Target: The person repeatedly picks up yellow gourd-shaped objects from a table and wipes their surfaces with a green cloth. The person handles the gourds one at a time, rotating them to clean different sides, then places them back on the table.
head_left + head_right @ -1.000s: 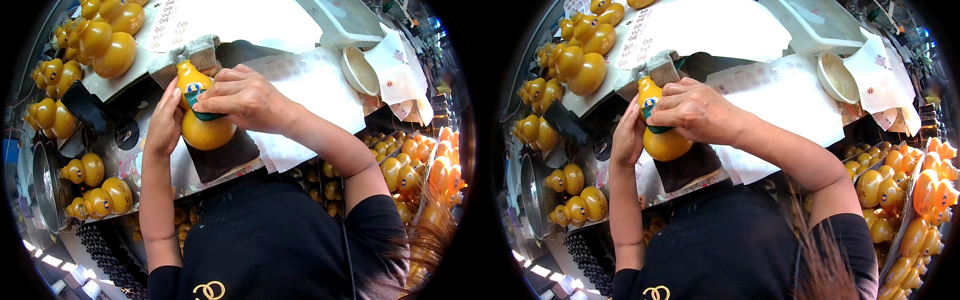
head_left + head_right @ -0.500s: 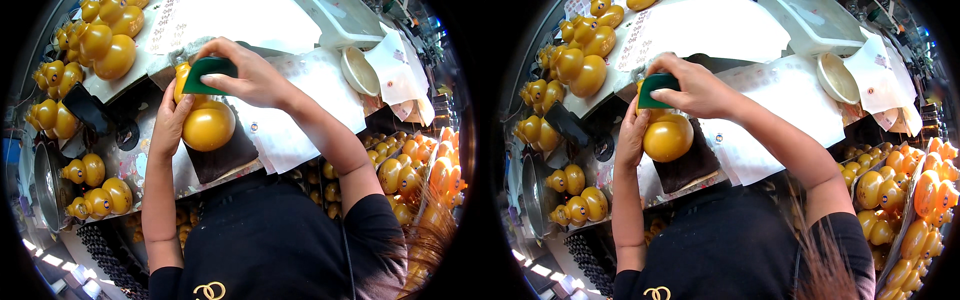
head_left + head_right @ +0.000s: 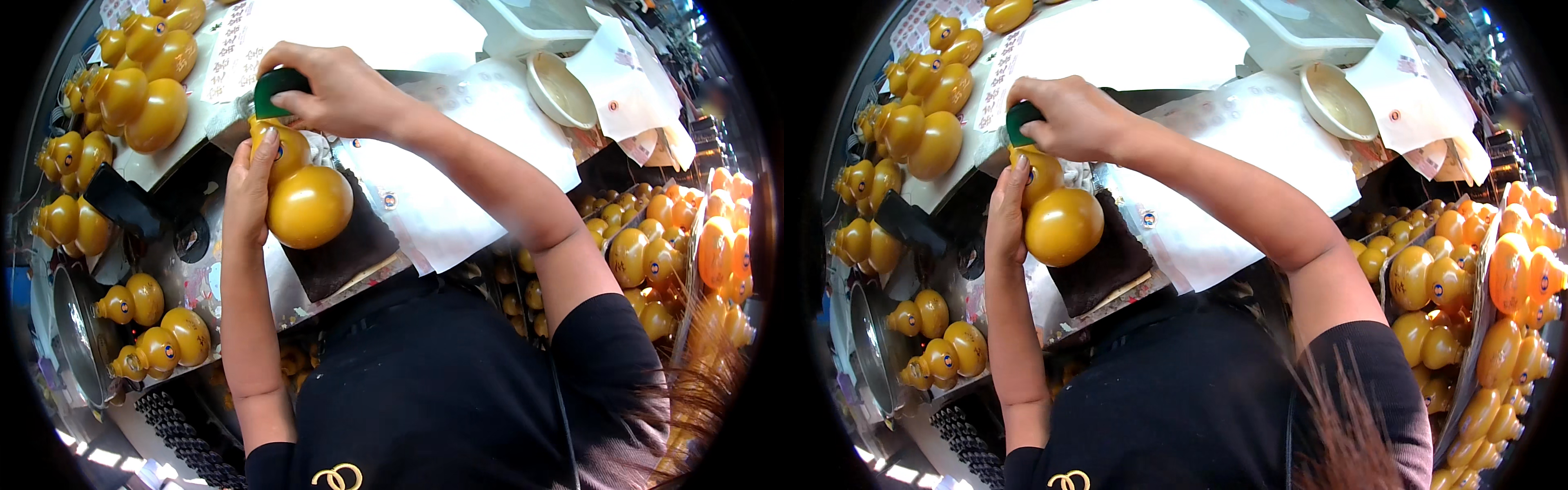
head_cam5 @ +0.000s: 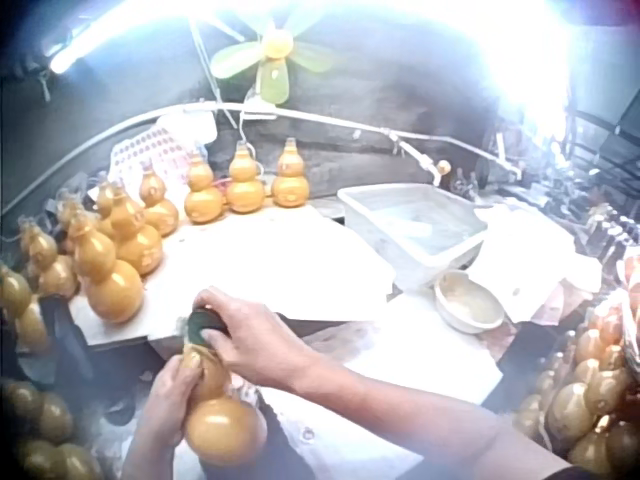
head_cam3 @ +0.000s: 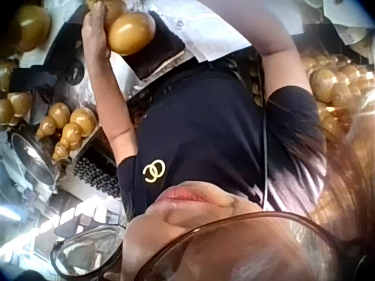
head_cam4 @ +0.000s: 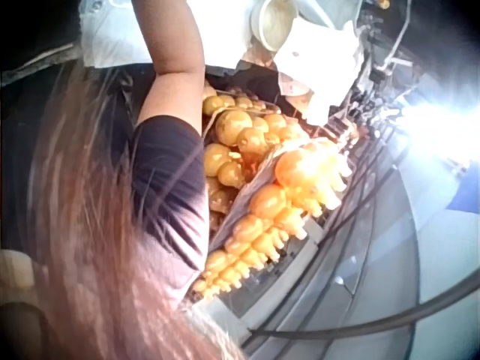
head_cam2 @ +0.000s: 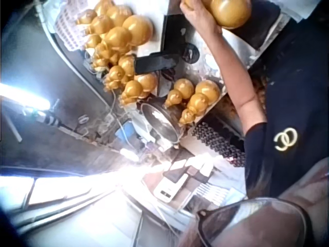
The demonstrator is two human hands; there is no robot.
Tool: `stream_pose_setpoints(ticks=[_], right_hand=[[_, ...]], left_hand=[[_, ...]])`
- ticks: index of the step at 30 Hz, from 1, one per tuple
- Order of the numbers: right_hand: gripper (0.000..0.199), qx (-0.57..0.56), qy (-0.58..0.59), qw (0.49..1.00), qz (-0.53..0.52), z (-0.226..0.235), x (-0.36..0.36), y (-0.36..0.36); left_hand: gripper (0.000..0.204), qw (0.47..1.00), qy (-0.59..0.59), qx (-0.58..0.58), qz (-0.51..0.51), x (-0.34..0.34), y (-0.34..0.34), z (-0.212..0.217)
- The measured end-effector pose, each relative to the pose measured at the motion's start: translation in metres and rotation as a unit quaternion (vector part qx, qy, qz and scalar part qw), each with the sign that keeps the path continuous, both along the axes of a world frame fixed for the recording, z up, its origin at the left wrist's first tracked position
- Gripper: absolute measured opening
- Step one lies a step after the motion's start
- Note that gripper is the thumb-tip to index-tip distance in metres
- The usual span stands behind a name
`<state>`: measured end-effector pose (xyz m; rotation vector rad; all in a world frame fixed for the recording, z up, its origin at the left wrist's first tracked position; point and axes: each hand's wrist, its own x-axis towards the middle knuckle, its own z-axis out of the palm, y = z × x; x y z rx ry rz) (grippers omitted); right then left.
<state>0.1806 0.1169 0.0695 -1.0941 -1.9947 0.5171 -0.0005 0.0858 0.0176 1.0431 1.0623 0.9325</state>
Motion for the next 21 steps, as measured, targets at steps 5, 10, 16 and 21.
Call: stream_pose_setpoints(ticks=[5,10,16,21], right_hand=[[0.033,-0.254,0.353,0.9,-0.028,-0.019,0.063,-0.045],[0.032,-0.241,0.028,0.963,-0.117,-0.093,0.1,-0.054],[0.036,-0.165,-0.299,0.927,-0.157,-0.107,0.098,-0.062],[0.05,-0.254,-0.412,0.858,-0.173,-0.079,0.113,-0.13]], left_hand=[[0.031,1.0,0.031,-0.006,-0.004,-0.002,0.014,0.004],[0.031,1.0,0.013,-0.008,0.026,-0.001,0.014,0.007],[0.038,0.996,0.035,-0.036,0.071,-0.016,0.011,-0.004],[0.045,0.989,0.042,0.059,0.132,-0.036,-0.033,-0.015]])
